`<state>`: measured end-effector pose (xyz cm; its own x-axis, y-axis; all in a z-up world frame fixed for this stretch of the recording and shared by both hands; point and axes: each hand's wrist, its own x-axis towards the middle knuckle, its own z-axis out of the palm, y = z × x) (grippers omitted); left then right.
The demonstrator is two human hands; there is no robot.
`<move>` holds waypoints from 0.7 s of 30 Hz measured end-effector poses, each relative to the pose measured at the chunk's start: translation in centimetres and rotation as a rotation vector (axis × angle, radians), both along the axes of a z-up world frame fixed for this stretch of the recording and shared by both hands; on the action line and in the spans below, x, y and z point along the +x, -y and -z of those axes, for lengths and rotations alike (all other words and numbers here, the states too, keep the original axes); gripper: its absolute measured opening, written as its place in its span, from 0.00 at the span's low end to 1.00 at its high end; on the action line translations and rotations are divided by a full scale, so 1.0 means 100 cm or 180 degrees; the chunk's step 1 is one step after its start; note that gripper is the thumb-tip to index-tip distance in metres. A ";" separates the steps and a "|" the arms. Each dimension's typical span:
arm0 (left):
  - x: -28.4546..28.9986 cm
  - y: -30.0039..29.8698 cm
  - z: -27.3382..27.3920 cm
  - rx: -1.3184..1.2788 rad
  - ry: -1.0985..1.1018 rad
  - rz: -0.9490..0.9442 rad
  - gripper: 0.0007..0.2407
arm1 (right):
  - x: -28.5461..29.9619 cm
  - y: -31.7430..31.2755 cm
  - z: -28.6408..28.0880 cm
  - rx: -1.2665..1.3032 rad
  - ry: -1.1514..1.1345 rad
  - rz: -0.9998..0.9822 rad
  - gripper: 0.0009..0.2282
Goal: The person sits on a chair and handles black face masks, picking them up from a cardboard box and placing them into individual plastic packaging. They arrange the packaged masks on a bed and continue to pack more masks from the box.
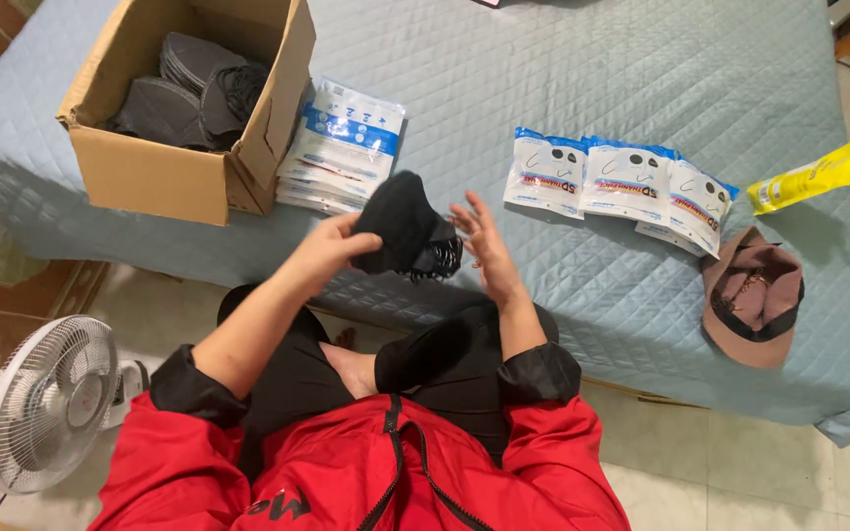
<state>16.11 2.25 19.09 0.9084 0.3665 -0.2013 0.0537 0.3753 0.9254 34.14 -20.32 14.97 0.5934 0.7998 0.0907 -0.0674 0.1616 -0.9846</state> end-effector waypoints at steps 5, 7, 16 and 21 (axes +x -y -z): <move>0.001 0.040 0.008 0.0006 -0.0247 0.0137 0.15 | 0.000 -0.003 0.054 -0.0551 -0.0118 0.0049 0.38; -0.001 0.048 0.016 -0.0031 -0.0289 0.0090 0.17 | -0.004 -0.006 0.086 -0.0700 -0.0356 0.0406 0.31; 0.000 0.058 0.038 -0.0652 -0.0019 0.0265 0.20 | 0.003 0.005 0.107 0.0128 -0.1766 0.0287 0.16; 0.006 0.051 0.041 -0.0658 0.0061 0.0286 0.21 | 0.001 0.006 0.100 0.0499 -0.1933 0.0171 0.16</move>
<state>16.67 -2.85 14.97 0.9399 0.2367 -0.2462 0.0787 0.5515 0.8305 34.20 -20.87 4.94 0.6149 0.7719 -0.1615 -0.5950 0.3197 -0.7374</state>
